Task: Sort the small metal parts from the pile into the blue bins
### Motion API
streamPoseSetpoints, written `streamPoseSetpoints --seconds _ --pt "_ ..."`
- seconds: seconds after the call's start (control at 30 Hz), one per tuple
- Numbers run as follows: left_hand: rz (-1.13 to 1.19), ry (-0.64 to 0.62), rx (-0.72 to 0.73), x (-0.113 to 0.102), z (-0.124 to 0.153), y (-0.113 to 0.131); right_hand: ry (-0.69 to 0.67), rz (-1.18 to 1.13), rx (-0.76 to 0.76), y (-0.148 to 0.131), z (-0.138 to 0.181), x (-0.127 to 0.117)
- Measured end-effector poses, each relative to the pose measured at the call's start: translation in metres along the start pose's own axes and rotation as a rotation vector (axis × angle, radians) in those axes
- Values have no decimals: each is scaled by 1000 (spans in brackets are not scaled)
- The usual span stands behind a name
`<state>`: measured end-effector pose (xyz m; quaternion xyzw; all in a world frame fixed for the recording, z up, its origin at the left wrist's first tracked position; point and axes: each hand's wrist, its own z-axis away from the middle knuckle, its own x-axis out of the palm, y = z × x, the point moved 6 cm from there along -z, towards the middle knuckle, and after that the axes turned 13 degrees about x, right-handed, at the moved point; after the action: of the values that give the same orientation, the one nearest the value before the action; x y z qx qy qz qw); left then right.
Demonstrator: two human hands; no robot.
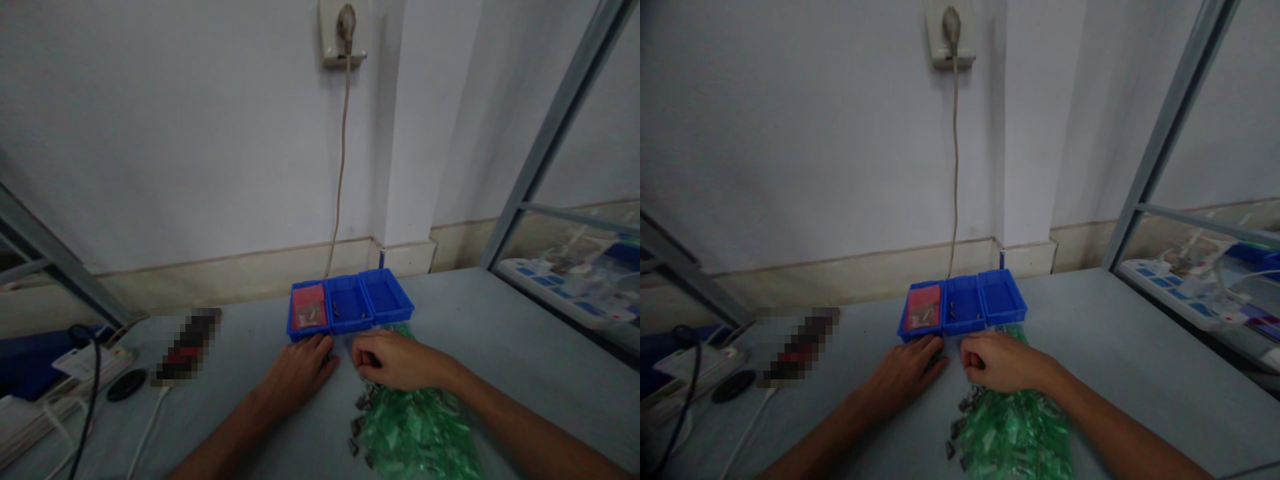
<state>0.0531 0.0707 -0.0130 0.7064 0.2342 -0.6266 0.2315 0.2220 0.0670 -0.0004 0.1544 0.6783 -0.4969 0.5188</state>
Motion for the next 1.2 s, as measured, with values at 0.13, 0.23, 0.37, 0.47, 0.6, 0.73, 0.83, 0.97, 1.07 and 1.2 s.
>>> streamPoseSetpoints --seconds 0.13,0.23,0.37,0.47,0.6,0.73,0.83,0.97,1.07,1.2 --pt "-2 -19 -10 0 0 0 -8 1 -12 -1 1 -2" --pt "2 -2 1 0 0 0 -3 -14 -6 0 0 -1" --pt "-4 16 4 1 1 0 1 -8 12 1 -1 2" --pt "-10 15 8 3 0 -1 31 3 19 0 -1 2" --pt "-9 12 -1 5 1 -2 80 -30 48 -1 -1 -3" --pt "-5 23 11 4 1 -2 85 -3 37 -2 0 -3" --pt "-3 20 9 4 1 -1 55 50 40 -3 0 0" --pt "-8 26 7 2 1 0 56 88 44 -4 0 1" --pt "2 20 8 1 1 0 61 120 22 -5 -1 3" --pt "10 21 3 1 1 0 69 127 24 -5 -2 6"
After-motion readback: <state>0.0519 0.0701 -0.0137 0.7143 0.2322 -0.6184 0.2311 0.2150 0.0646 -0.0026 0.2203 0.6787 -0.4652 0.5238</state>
